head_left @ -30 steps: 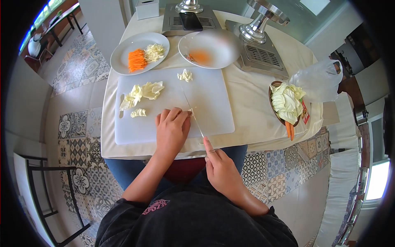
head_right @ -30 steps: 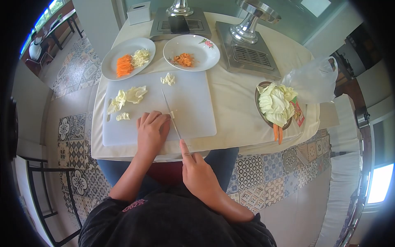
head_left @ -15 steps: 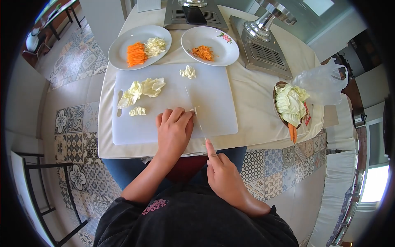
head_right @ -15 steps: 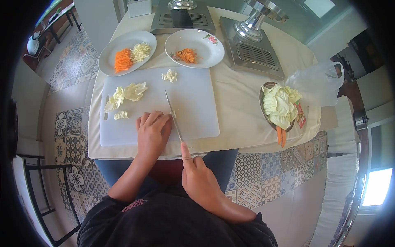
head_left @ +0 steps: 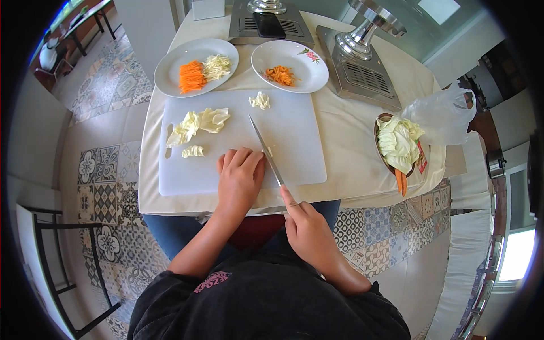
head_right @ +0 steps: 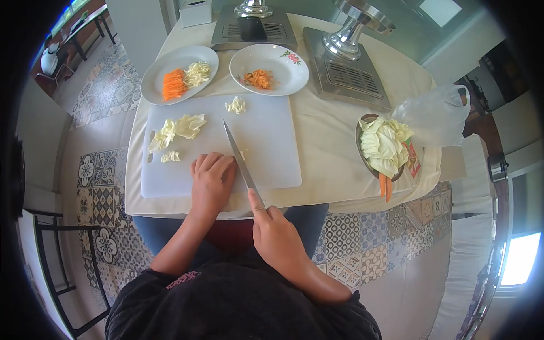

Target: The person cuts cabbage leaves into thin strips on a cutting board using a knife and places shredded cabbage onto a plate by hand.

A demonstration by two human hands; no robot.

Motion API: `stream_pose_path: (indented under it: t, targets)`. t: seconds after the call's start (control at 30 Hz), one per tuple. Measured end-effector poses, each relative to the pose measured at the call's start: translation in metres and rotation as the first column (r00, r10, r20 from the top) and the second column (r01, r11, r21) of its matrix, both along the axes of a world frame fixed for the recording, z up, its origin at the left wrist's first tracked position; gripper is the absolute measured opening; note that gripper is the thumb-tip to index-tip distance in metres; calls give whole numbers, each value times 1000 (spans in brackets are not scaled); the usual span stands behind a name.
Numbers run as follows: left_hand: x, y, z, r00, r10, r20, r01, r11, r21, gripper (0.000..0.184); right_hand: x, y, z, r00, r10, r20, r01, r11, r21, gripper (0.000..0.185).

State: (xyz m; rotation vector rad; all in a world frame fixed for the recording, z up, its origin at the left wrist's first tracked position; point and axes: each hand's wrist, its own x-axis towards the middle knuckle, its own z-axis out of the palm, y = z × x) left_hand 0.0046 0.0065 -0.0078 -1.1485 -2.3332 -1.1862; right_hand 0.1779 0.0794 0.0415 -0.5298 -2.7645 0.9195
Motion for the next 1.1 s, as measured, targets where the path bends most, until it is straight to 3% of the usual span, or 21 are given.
stream_pose_path:
  t: [0.17, 0.67, 1.1]
  targets:
    - [0, 1, -2, 1000, -11, -1, 11, 1000, -4, 17, 8, 12, 19, 1000, -20, -21, 15, 983, -184, 58]
    - [0, -1, 1, 998, -34, -53, 35, 999, 15, 13, 7, 7, 10, 994, -14, -110, -5, 986, -167, 58]
    - [0, 0, 2, 1000, -17, -13, 18, 1000, 17, 13, 16, 6, 23, 1000, 1, -19, -5, 980, -201, 57]
